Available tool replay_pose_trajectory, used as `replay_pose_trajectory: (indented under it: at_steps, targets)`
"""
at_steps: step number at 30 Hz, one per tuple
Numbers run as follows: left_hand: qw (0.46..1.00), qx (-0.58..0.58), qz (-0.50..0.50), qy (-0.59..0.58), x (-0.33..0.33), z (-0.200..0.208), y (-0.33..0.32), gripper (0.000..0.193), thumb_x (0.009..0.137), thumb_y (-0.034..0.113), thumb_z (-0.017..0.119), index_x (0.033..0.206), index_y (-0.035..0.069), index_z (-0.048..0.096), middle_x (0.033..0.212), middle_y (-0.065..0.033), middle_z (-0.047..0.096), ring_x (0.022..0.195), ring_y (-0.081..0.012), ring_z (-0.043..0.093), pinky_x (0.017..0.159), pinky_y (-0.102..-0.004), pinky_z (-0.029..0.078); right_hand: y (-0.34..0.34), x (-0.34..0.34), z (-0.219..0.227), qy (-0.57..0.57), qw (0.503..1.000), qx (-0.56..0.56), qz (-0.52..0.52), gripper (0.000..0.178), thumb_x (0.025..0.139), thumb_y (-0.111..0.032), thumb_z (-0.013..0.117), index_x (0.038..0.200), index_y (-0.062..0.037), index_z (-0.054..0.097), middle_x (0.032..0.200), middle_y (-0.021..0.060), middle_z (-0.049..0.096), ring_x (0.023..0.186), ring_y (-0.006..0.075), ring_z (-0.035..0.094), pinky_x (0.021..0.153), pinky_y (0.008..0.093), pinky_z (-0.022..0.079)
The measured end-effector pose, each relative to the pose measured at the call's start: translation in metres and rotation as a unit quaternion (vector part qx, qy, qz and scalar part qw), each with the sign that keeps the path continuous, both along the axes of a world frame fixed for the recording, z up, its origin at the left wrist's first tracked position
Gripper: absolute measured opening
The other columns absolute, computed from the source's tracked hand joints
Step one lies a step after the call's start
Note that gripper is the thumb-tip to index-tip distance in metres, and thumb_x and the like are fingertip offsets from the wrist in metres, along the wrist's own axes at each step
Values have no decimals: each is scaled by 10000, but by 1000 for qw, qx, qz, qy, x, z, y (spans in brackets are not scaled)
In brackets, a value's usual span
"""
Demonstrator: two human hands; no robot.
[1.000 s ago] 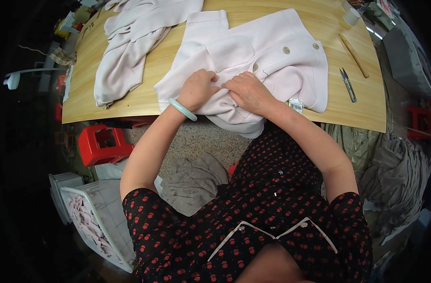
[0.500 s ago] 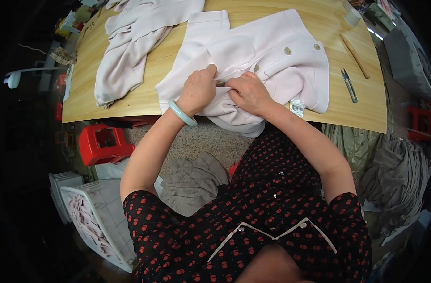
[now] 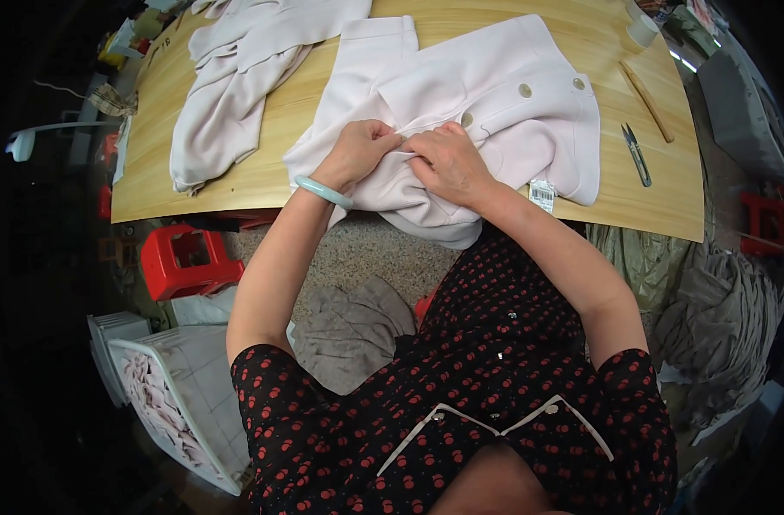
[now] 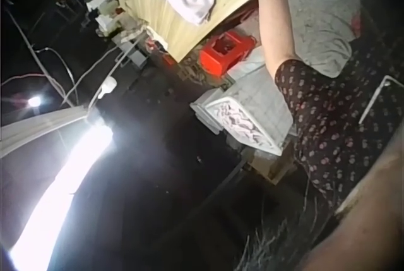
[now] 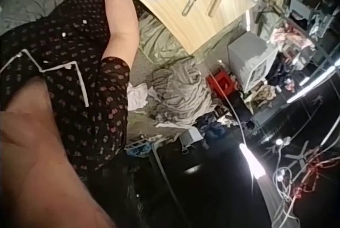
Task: Inspecting a white garment for loose threads and trimming them with snips at a factory workstation.
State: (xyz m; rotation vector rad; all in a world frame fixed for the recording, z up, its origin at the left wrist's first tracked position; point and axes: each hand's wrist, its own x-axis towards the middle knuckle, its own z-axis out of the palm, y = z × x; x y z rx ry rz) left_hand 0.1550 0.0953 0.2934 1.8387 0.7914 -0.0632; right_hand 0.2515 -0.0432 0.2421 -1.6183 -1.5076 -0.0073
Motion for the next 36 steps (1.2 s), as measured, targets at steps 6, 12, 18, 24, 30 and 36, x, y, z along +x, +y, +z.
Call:
replay_pose_trajectory:
  at_steps: [6, 12, 18, 24, 30, 36]
  targets:
    - [997, -68, 31, 37, 3, 12, -3, 192, 817, 156, 570, 838, -29, 618, 743, -43, 592, 641, -87, 511, 562, -224, 425, 5, 1, 8, -2, 999, -43, -21, 111, 742, -84, 572, 841, -38, 550, 766, 93, 588, 750, 232, 563, 748, 346, 374]
    - [999, 6, -1, -42, -2, -9, 1, 147, 832, 165, 566, 801, 27, 606, 651, 29, 545, 575, -35, 429, 508, -191, 362, 5, 0, 2, -79, 993, -62, -66, 148, 766, -125, 582, 872, -34, 533, 772, 105, 574, 769, 253, 553, 754, 351, 383]
    - [975, 200, -68, -64, -5, -21, 1, 209, 794, 183, 568, 775, -19, 616, 619, -125, 581, 595, -173, 536, 593, -314, 440, 5, 0, 0, -142, 986, -67, -52, 121, 772, -141, 571, 830, -54, 510, 747, 83, 541, 762, 240, 534, 735, 351, 380]
    - [980, 160, -114, -13, -13, 1, -5, 258, 789, 181, 559, 894, -52, 598, 799, -222, 608, 720, -277, 592, 659, -330, 455, 8, 5, -3, -158, 984, -70, -38, 86, 755, -111, 547, 805, -61, 498, 731, 73, 520, 745, 231, 521, 724, 339, 372]
    - [899, 386, -183, -101, -18, -18, -16, 193, 793, 153, 534, 846, -31, 516, 793, -201, 549, 723, -363, 554, 676, -411, 455, 9, 5, -3, -171, 983, -63, -20, 55, 735, -79, 504, 787, -65, 495, 721, 67, 513, 731, 222, 516, 723, 333, 371]
    - [854, 478, -193, -67, -16, -25, -23, 113, 771, 109, 506, 769, 2, 470, 765, -174, 518, 721, -315, 558, 634, -396, 472, 11, 8, -2, -187, 980, -65, -6, 39, 734, -82, 485, 768, -66, 495, 711, 66, 516, 729, 220, 514, 726, 326, 372]
